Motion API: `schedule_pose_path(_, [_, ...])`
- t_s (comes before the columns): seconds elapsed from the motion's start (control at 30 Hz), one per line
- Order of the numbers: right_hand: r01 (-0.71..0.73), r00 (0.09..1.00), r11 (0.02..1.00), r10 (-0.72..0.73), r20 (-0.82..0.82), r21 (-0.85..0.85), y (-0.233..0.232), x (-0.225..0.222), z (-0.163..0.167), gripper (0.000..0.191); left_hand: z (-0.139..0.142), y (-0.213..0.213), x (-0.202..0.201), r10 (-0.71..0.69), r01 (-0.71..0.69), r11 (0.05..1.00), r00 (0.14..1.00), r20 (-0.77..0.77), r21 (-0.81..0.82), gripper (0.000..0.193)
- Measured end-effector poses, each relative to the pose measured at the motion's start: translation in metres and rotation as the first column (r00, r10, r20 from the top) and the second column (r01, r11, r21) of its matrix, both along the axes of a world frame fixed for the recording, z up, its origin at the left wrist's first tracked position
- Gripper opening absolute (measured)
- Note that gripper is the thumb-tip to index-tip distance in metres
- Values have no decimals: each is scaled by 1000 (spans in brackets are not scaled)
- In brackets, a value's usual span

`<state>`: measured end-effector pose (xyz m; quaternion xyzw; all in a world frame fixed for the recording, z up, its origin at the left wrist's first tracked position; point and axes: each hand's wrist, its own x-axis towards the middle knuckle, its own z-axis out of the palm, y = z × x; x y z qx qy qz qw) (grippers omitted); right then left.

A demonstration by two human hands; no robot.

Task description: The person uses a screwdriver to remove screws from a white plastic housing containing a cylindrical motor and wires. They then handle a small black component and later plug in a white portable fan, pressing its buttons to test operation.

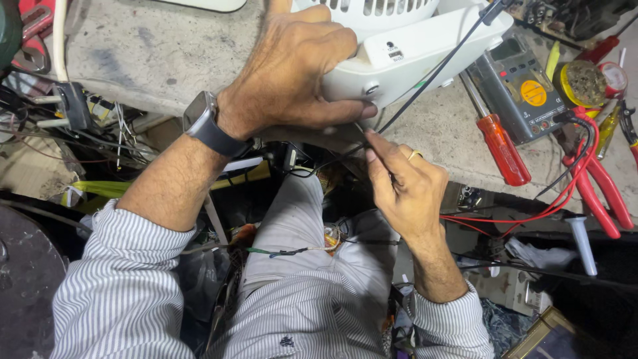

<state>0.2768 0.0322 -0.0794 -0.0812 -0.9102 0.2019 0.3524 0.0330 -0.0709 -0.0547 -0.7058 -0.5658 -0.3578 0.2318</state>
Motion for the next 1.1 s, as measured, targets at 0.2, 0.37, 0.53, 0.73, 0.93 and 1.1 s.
schedule_pose_path(0.2, [-7,1000,1000,7,6,1,1,-1,-3,25,-2,1,-1,12,-12,1000,1000,11,18,54])
schedule_pose_path(0.37, [-1,1000,999,3,26,-50,2,1,-5,25,-5,2,-1,6,-6,998,1000,-8,57,57])
schedule_pose_path(0.53, [-8,1000,999,8,6,-35,1,0,-9,24,-8,5,-1,-15,16,995,1000,-6,95,57])
schedule_pose_path(0.73, [10,988,995,5,157,-96,1,-7,8,25,-12,13,-1,-78,70,993,994,82,94,57])
schedule_pose_path(0.93, [-170,890,985,163,427,-20,36,-14,51,25,-15,12,-1,-93,83,988,992,79,127,56])
schedule_pose_path(1.1, [-257,837,966,226,499,-7,54,-30,54,22,-15,12,1,-62,52,990,995,82,128,58])
